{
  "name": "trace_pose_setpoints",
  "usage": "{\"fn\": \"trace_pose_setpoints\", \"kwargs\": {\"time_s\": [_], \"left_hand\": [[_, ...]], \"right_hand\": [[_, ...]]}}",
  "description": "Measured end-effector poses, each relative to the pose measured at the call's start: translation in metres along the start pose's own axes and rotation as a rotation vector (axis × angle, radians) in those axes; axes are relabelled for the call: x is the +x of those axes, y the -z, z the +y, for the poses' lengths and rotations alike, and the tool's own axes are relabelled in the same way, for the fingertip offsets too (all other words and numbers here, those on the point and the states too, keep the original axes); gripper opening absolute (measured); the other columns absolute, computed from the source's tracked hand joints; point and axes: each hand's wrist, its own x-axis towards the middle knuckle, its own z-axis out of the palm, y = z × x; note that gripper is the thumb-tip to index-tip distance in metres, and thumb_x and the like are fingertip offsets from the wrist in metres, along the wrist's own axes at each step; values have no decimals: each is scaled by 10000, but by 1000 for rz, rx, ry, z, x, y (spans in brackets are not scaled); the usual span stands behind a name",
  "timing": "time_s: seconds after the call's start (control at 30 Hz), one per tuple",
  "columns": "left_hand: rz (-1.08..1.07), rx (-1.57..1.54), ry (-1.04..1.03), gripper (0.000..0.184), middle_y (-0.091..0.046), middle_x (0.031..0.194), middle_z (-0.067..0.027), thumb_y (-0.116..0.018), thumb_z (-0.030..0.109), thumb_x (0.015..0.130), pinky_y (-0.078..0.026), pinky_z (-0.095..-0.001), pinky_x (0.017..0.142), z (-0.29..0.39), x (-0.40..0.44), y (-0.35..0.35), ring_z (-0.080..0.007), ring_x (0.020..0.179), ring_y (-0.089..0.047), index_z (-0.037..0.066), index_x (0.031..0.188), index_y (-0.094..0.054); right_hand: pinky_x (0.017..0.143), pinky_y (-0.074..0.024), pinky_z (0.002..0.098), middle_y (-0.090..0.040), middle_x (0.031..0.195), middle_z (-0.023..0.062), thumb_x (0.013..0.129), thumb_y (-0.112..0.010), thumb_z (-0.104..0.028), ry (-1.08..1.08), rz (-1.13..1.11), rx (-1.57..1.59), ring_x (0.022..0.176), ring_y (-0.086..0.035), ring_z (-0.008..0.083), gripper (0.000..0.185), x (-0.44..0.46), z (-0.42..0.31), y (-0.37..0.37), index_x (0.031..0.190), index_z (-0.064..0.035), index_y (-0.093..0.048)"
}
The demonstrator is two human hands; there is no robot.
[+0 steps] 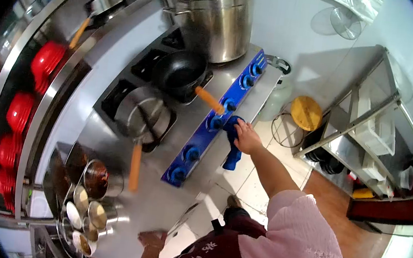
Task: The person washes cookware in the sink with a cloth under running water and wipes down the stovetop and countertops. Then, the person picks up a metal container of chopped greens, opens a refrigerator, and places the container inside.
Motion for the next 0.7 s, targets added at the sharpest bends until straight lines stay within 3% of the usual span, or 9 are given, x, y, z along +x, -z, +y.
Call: {"fn": "trace_pose_setpoints", "kwargs": {"time_s": [0.13, 0.23, 0.27, 0.33, 0.47, 0.5, 0.57, 0.63, 0.7], "left_hand": [[-83, 95, 141, 1059, -119, 1442, -291, -317, 733, 775, -78, -485, 1098, 4, 18, -11, -403, 1352, -98, -148, 1346, -172], [-138, -22, 99, 1095, -129, 1435, -299, -349, 735, 763, -78, -480, 1102, -35, 49, -57, -405, 1350, -103, -181, 1329, -149], [177, 172, 25, 857, -467, 1252, -214, -447, 715, 726, -247, -493, 1023, -37, 51, -71, -383, 1210, -371, -2, 1195, -482], [131, 207, 45, 884, -433, 1278, -233, -449, 721, 723, -248, -505, 1020, -35, 50, -60, -383, 1204, -377, -11, 1217, -452], [140, 11, 51, 702, -593, 1011, -168, -644, 493, 761, -468, -394, 803, 21, 13, 25, -298, 921, -565, -47, 1174, -469], [137, 9, 60, 702, -593, 1011, -168, -644, 493, 761, -468, -394, 803, 23, 15, 25, -298, 921, -565, -47, 1174, -469], [53, -152, 124, 915, -486, 1195, -260, -661, 621, 661, -360, -458, 968, 19, 19, 23, -398, 1114, -444, -91, 1191, -441], [-16, -275, 123, 916, -390, 1275, -289, -638, 614, 692, -326, -472, 991, 6, 25, 9, -414, 1176, -371, -107, 1210, -413], [-55, 48, 124, 972, -349, 1299, -307, -600, 642, 705, -291, -485, 1010, 4, 33, -3, -425, 1193, -344, -114, 1264, -357]], "right_hand": [[1104, -182, 411, -261, 1415, 205, 783, -535, -303, -189, 26, -22, 1280, -322, 344, 644, 56, 78, 12, 1316, 6, -348], [1106, -176, 405, -231, 1435, 193, 803, -504, -316, -374, 38, -76, 1303, -287, 327, 638, 100, 128, 27, 1332, -3, -332], [1106, -173, 407, -222, 1443, 184, 813, -487, -327, -443, 20, -77, 1316, -268, 314, 637, 115, 147, 29, 1341, -10, -324], [1107, -163, 412, -200, 1463, 161, 835, -440, -360, -532, 0, -117, 1340, -238, 279, 643, 141, 182, 29, 1371, -35, -297], [1104, -165, 410, -212, 1461, 164, 832, -437, -352, -630, 100, -123, 1343, -241, 265, 644, 181, 231, 27, 1368, -21, -300], [1102, -169, 411, -212, 1461, 165, 831, -437, -348, -666, 124, -121, 1342, -243, 265, 641, 190, 238, 26, 1364, -17, -304], [1087, -202, 416, -278, 1427, 178, 822, -470, -314, -741, 264, -86, 1316, -287, 282, 582, 204, 244, 21, 1306, -8, -369], [1050, -271, 427, -386, 1348, 186, 808, -519, -290, -808, 416, -61, 1262, -364, 302, 488, 213, 241, 16, 1204, -15, -443], [980, -345, 429, -443, 1281, 187, 806, -536, -284, -824, 363, -71, 1182, -429, 327, 435, 211, 231, 28, 1142, -15, -473]]}}
